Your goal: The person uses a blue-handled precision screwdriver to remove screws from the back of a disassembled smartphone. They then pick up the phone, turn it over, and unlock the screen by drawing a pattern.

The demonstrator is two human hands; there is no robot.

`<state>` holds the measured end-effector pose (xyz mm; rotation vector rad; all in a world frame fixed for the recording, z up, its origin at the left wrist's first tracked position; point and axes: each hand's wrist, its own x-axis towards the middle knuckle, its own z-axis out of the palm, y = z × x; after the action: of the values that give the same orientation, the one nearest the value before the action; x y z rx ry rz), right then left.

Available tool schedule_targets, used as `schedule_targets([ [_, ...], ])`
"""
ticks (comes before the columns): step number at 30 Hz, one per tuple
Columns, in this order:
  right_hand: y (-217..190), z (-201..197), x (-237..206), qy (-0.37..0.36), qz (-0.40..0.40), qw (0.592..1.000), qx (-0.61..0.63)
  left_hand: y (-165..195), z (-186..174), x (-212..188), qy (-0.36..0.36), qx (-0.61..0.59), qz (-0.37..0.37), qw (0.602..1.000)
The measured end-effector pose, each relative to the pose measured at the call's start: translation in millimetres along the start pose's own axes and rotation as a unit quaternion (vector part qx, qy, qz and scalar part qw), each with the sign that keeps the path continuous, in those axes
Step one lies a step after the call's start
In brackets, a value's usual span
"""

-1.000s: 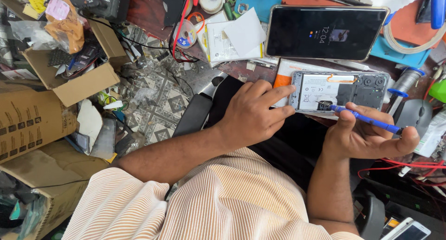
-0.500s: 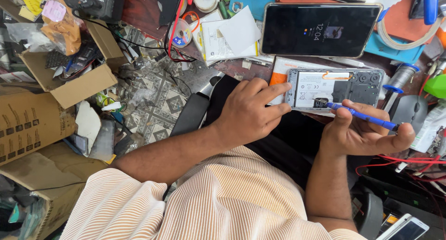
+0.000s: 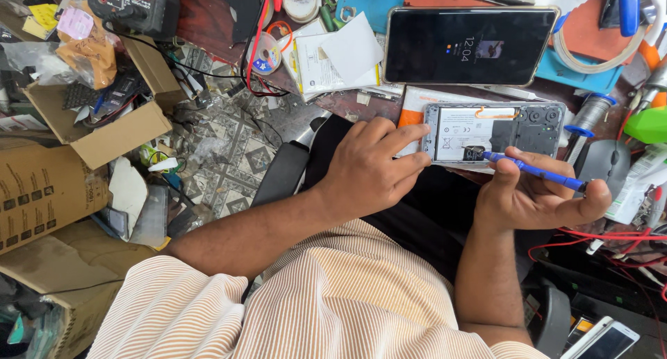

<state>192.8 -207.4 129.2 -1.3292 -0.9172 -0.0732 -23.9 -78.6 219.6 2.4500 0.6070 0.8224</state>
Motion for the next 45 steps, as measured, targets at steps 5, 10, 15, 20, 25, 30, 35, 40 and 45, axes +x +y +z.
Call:
schedule_targets([
  [5, -1.0, 0.2, -0.6, -0.004, 0.004, 1.000, 0.005, 1.5, -0.1, 0.1, 0.001, 0.003, 0.000, 1.000],
  [10, -2.9, 1.5, -0.1, -0.004, 0.002, 1.000, 0.006, 3.2, -0.4, 0.9, -0.004, 0.005, -0.001, 1.000],
  [15, -4.4, 2.9, 0.8, -0.006, 0.004, 1.000, 0.010, 3.3, -0.9, 1.7, -0.007, 0.008, 0.000, 1.000],
  [20, -4.7, 3.7, 0.1, -0.003, 0.010, 1.000, 0.018, 3.8, -2.4, 1.1, -0.010, 0.007, -0.003, 1.000],
  [25, -4.6, 3.9, -0.8, 0.000, 0.008, 1.000, 0.020, 3.5, -3.5, 1.0, -0.013, 0.009, -0.003, 1.000],
  [30, -4.9, 3.9, -1.7, 0.006, 0.008, 1.000, 0.019, 4.3, -3.6, 1.0, -0.011, 0.010, -0.002, 1.000],
  [35, -4.7, 3.2, -1.2, 0.007, 0.004, 1.000, 0.016, 3.8, -3.2, 0.6, -0.012, 0.008, 0.000, 1.000],
  [40, -5.1, 2.8, -1.8, 0.008, 0.004, 1.000, 0.023, 3.9, -2.3, 0.4, -0.013, 0.007, -0.001, 1.000],
  [45, -4.9, 2.1, -1.9, 0.012, 0.003, 1.000, 0.017, 3.9, -2.4, 0.1, -0.015, 0.006, -0.001, 1.000],
])
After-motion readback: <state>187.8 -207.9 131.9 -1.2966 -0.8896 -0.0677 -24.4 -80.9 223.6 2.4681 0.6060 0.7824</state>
